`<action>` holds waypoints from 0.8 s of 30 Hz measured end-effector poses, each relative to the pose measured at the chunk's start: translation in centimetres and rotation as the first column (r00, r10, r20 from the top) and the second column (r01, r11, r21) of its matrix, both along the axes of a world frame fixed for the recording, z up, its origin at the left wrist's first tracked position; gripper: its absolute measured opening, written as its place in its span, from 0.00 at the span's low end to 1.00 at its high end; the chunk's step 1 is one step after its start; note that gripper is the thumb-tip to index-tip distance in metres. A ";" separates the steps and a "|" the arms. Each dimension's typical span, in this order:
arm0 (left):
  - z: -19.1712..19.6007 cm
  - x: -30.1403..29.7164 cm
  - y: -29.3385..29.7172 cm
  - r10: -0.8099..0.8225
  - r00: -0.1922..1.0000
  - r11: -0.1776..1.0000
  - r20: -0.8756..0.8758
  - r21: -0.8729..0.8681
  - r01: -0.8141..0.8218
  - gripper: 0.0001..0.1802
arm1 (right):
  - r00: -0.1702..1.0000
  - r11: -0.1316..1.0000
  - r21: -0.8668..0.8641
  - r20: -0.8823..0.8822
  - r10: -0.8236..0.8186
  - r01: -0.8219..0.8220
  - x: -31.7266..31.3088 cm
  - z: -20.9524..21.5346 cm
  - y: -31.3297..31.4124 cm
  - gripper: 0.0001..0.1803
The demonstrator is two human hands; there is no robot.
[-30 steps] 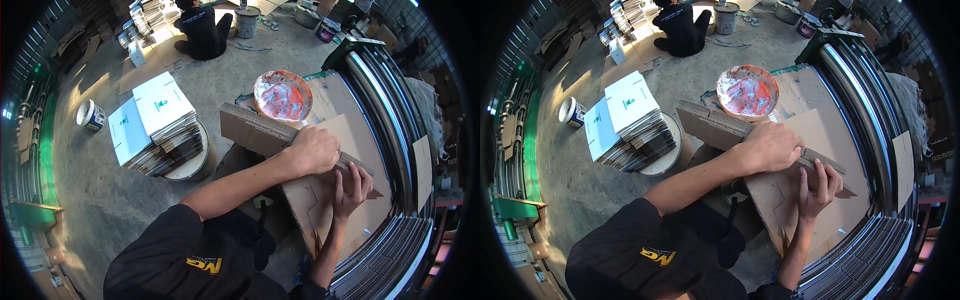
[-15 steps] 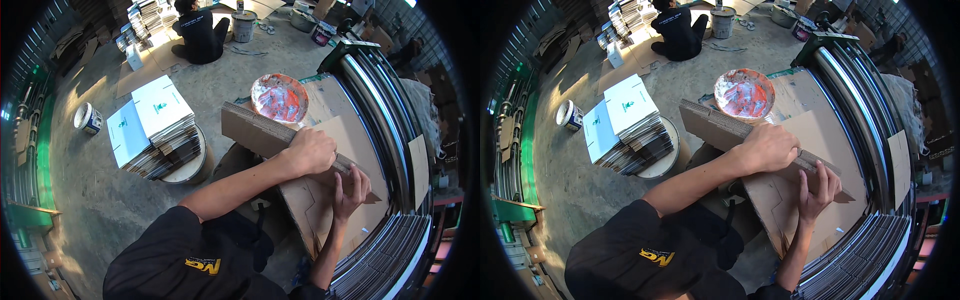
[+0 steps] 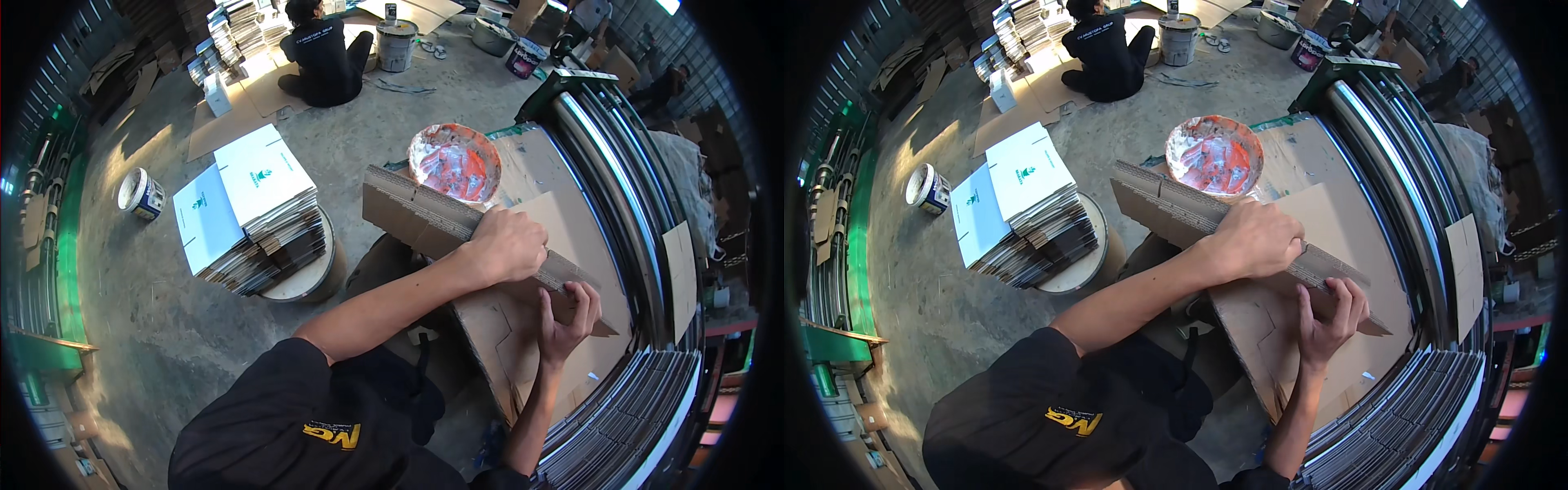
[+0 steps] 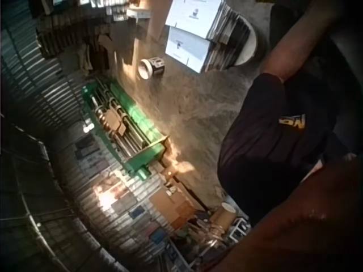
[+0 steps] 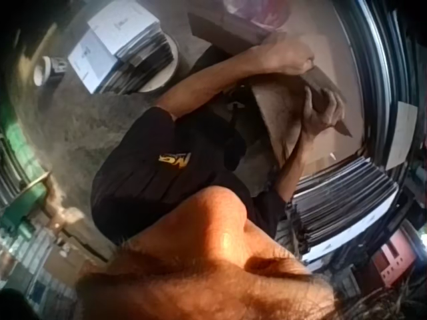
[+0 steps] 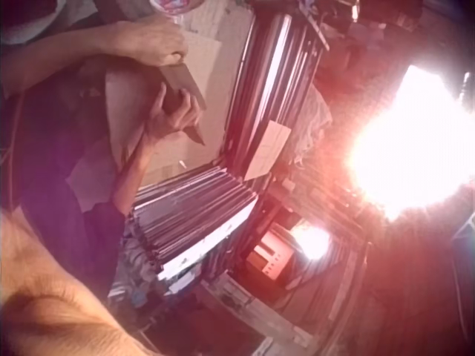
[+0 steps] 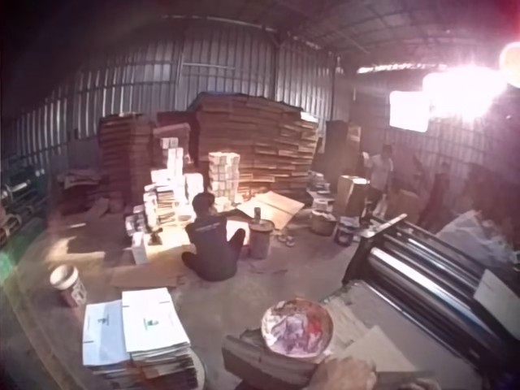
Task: The person folds flaps on cardboard box blanks, aligns and stacks them, and places the stack onto an adjacent pile. The person then takes another batch of cardboard blanks from a pile and bends them along their crease lines.
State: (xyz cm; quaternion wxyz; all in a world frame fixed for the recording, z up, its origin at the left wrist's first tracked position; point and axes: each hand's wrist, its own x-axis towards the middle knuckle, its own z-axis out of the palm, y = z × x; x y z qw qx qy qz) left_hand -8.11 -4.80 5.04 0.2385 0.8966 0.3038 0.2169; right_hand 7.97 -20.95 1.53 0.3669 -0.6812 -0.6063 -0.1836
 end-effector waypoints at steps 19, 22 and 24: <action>0.2 -0.1 0.4 -0.004 1.000 1.000 0.014 0.010 0.004 0.16 | 0.998 1.000 -0.007 -0.063 -0.007 0.006 0.6 0.4 0.0 0.26; 0.3 0.3 0.3 -0.020 1.000 1.000 -0.012 0.001 0.020 0.16 | 0.997 0.997 -0.044 0.054 -0.056 0.059 2.2 0.2 -0.3 0.26; 0.5 0.6 0.4 -0.018 1.000 1.000 -0.020 0.006 0.018 0.16 | 0.998 0.998 -0.017 0.033 -0.060 0.061 2.0 0.4 -0.3 0.26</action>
